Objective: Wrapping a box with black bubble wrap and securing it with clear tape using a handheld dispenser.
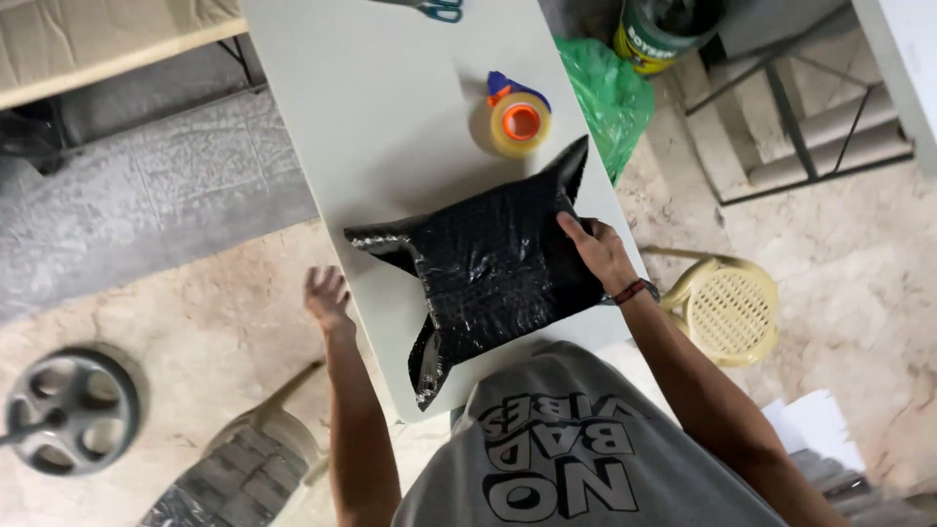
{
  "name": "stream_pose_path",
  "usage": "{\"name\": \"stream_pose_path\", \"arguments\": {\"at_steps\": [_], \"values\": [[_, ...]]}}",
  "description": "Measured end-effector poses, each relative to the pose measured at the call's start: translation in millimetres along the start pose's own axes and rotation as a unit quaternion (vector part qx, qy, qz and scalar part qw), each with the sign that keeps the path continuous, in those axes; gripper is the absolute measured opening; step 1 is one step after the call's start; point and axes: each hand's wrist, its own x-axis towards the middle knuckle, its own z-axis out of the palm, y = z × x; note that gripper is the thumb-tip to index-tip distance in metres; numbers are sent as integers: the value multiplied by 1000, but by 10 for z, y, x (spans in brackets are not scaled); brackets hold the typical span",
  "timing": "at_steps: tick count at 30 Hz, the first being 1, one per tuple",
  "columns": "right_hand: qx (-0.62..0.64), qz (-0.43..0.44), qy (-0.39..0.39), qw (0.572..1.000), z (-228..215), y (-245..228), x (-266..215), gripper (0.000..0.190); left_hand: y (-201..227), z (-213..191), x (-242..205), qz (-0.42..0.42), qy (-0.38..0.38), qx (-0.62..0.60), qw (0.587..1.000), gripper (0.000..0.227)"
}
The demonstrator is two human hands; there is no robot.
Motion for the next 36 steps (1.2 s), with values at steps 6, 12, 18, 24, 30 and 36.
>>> {"name": "stream_pose_path", "arguments": {"at_steps": [6,12,18,24,30,36], "values": [[-86,-77,115,987,229,196,73,94,-1136,267,-360,-166,-280,70,943,29],[-93,-161,186,965,201,338,133,76,-1376,370,-858,7,-187,478,858,55],[-57,-172,166,969,-72,396,312,66,-1463,471,-1079,-68,-210,196,955,65],[-18,-120,42,992,-582,652,1007,72,-797,865,-1399,-247,-268,230,902,96],[-63,-90,5,994,-735,379,1057,89,-948,1104,-1619,-219,-262,4,940,96],[-54,-95,-34,993,-439,659,1103,84,-485,735,-2212,-216,-187,-37,958,83]]}}
